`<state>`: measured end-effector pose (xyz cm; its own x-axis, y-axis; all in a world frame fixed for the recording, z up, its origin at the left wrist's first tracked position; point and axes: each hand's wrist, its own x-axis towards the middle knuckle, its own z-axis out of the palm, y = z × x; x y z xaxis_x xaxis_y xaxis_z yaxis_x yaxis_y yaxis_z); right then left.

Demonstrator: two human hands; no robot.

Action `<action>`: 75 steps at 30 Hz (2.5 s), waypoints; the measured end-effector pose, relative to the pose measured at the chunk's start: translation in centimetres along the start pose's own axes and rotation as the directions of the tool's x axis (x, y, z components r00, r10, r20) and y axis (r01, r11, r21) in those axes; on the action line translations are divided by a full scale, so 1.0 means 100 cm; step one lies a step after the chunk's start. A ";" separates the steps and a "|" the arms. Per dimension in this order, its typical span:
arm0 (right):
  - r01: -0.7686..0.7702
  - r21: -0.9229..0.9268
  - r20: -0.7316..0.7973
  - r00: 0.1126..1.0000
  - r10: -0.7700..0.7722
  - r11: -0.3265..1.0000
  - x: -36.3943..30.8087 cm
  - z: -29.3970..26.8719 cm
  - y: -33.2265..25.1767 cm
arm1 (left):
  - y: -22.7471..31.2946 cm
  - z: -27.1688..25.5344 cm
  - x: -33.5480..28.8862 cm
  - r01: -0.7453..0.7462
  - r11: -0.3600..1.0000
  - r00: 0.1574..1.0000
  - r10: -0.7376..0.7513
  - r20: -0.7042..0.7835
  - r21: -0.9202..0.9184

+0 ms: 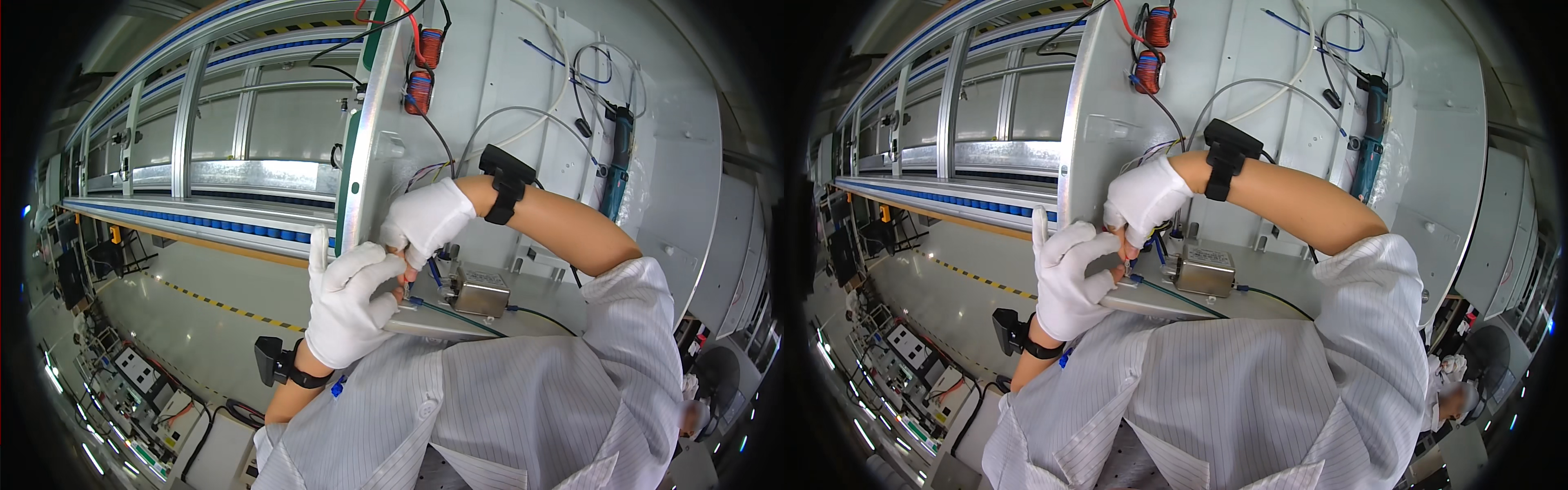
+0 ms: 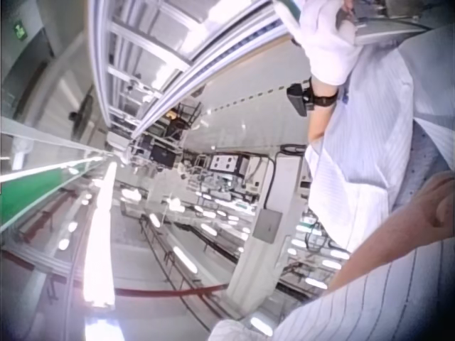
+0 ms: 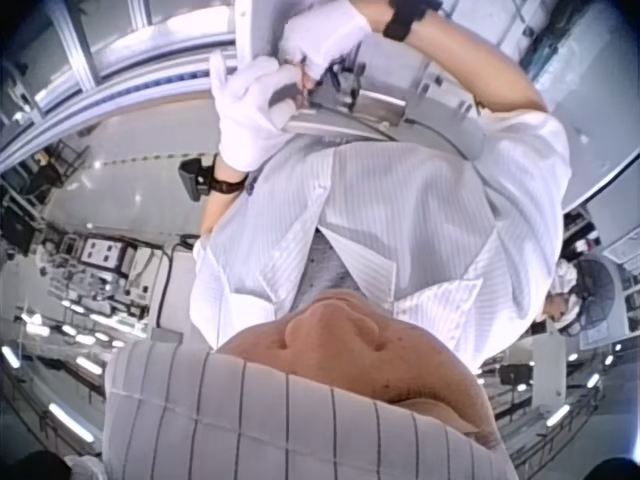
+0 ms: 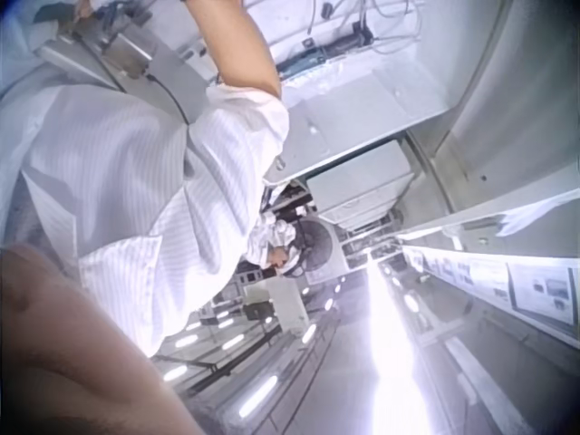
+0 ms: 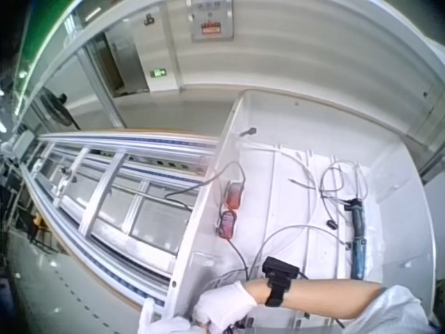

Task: The person is connecting wires and using an electric screwdriver to assemble an electronic unit.

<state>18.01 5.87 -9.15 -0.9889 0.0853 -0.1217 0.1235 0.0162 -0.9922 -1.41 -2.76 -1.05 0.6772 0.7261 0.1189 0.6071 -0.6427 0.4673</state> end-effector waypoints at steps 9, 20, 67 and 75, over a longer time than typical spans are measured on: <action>0.042 0.041 0.069 0.997 -0.045 0.998 0.021 0.000 0.013 | 0.001 -0.006 0.007 -0.068 0.997 0.996 0.065 0.054 0.048; 0.117 0.314 0.107 0.982 -0.158 0.942 0.038 0.011 0.058 | 0.003 -0.018 0.027 -0.108 0.991 0.969 0.088 0.230 0.077; -0.847 0.190 -0.977 -0.111 0.184 0.497 -0.254 0.100 0.081 | 0.002 -0.007 0.007 -0.344 0.924 0.936 0.325 0.134 0.168; -0.837 0.268 -0.963 -0.226 0.144 0.478 -0.237 0.108 0.110 | 0.012 -0.012 0.005 -0.252 0.949 0.965 0.232 0.120 0.189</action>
<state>41.92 -6.71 -17.45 0.3208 0.9429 -0.0897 0.8644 -0.3302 -0.3792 -0.84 -2.83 0.65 0.8445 0.5224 0.1182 0.4842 -0.8389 0.2484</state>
